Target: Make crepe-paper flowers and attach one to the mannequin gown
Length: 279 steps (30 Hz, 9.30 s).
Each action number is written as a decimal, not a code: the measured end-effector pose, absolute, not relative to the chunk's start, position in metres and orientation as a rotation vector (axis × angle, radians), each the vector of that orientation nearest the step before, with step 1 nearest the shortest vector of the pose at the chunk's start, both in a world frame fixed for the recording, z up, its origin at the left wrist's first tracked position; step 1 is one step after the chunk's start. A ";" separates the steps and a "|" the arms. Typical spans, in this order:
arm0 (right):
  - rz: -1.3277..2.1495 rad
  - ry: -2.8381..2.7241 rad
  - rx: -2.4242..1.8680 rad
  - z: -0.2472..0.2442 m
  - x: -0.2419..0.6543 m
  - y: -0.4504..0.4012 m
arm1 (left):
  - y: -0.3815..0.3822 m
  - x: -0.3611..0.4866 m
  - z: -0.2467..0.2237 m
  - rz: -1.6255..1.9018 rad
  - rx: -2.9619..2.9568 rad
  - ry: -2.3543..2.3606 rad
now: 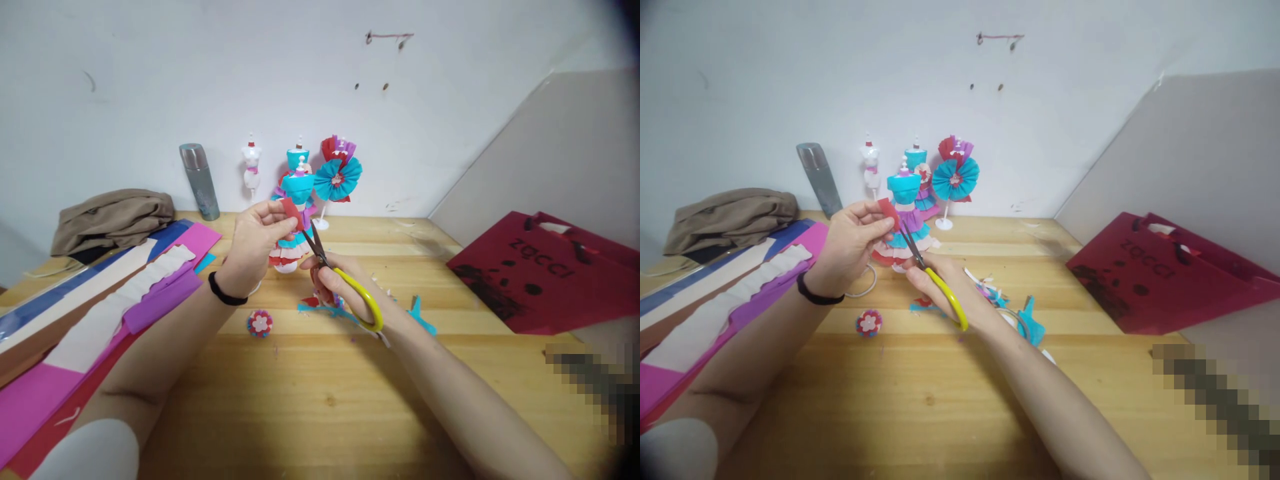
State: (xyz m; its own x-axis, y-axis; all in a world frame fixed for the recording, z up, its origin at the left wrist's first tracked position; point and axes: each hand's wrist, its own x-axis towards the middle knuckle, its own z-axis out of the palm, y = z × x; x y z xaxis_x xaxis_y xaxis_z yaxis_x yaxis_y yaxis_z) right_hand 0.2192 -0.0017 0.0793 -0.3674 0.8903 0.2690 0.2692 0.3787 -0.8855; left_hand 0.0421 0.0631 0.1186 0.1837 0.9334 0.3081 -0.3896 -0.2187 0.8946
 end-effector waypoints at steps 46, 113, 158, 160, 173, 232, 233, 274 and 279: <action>0.842 -1.403 -1.111 0.074 0.211 0.007 | 0.064 0.062 0.099 1.490 1.244 0.659; 0.775 -1.795 -1.137 0.077 0.212 0.000 | 0.058 0.059 0.103 1.485 1.215 0.654; 0.532 -1.882 -1.427 0.081 0.208 0.001 | 0.054 0.065 0.107 1.436 1.131 0.832; 0.525 -1.880 -1.432 0.081 0.208 0.001 | 0.054 0.066 0.107 1.437 1.128 0.842; 0.480 -1.886 -1.435 0.077 0.208 0.004 | 0.054 0.064 0.106 1.423 1.149 0.823; 0.893 -1.894 -1.132 0.076 0.219 -0.003 | 0.061 0.052 0.118 1.526 1.245 0.796; 0.892 -1.894 -1.136 0.077 0.219 -0.003 | 0.060 0.052 0.119 1.526 1.251 0.801; 0.552 -1.833 -1.367 0.074 0.208 0.004 | 0.048 0.058 0.121 1.364 1.161 0.832; 0.561 -1.832 -1.351 0.073 0.209 0.005 | 0.046 0.058 0.123 1.343 1.134 0.824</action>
